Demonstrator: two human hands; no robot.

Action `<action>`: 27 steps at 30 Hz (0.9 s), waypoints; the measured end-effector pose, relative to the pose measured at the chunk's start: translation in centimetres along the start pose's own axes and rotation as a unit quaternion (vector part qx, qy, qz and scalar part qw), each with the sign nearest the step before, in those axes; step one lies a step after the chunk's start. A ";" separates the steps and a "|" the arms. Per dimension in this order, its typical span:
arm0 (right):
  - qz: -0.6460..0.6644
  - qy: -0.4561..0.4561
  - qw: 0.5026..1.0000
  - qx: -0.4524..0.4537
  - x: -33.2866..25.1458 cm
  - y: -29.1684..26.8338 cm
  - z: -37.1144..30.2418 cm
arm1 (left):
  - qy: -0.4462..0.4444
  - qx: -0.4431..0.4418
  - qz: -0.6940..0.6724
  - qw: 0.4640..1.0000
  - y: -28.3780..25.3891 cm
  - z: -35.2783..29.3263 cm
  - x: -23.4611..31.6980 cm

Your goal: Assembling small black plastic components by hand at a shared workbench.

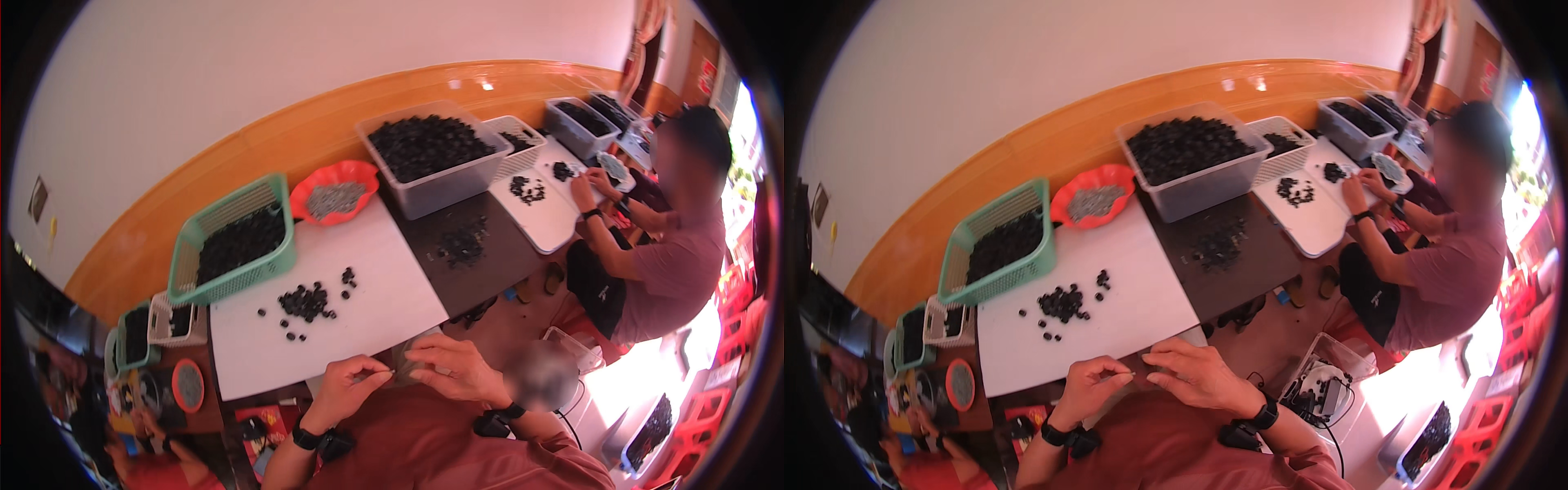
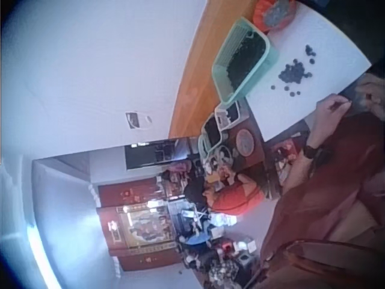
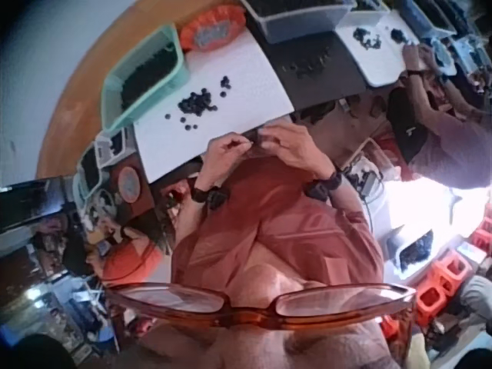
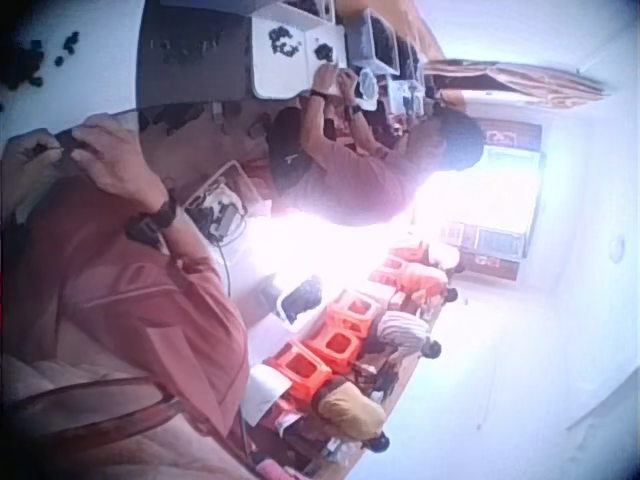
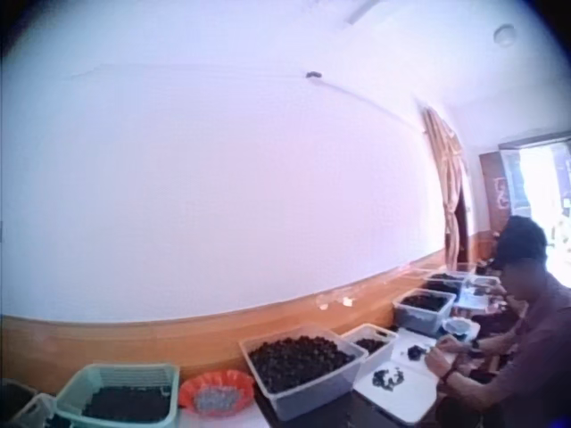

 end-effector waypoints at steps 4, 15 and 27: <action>0.016 -0.021 0.994 -0.106 0.8 3.0 1.2 | -0.009 -0.019 -0.072 0.997 -0.2 -0.7 -1.2; 0.077 -0.050 0.989 -0.116 1.9 5.5 1.5 | -0.037 -0.015 -0.238 0.970 -0.1 -3.0 -3.4; 0.118 0.003 0.987 -0.111 1.3 6.1 1.0 | 0.051 0.111 0.047 0.991 -3.4 -4.2 -2.9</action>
Point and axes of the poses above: each hand's wrist, its own z-axis towards the middle knuckle, its own y-axis out of the palm, x = y × z, the point moved 2 cm from there along z, towards the middle knuckle, and after that the axes turned 4 degrees about z, right-handed, at the moved point
